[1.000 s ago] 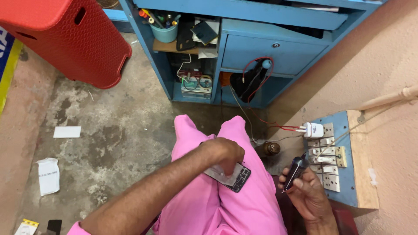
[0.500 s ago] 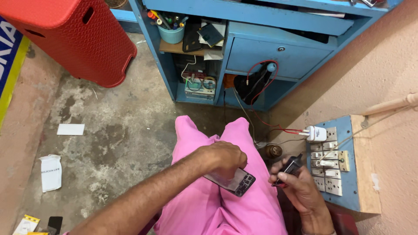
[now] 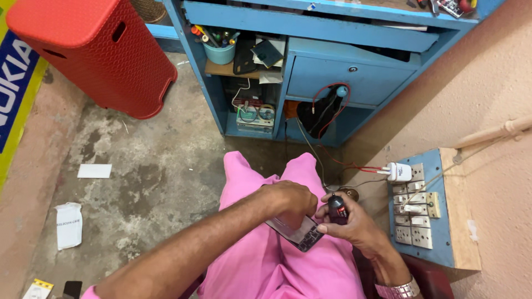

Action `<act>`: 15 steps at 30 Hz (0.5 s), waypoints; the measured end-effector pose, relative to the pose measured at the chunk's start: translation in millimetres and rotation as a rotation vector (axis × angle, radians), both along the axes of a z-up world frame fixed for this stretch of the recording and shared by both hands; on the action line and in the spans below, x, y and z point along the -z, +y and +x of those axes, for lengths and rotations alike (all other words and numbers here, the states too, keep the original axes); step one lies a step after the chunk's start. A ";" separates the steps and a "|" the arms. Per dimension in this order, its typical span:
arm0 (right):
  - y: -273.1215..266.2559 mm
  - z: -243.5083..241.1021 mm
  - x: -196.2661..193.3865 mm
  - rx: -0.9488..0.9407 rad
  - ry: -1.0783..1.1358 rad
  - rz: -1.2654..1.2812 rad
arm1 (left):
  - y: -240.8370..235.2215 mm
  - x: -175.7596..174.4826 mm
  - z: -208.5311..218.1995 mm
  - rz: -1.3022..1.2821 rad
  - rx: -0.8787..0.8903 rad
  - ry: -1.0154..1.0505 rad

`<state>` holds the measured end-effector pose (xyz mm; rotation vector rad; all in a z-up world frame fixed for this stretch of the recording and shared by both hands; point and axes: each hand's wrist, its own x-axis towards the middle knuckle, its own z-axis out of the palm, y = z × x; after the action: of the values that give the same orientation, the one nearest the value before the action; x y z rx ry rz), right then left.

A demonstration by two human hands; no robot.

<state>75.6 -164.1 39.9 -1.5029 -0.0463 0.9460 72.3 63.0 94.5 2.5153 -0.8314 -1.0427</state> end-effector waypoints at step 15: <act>-67.2 -3.4 28.0 0.310 -0.073 0.003 | -63.4 12.0 9.8 0.071 0.097 -0.258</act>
<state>72.1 -231.3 12.0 -1.4894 0.1293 0.6414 82.1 -0.5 82.5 2.7339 -1.0118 -0.7980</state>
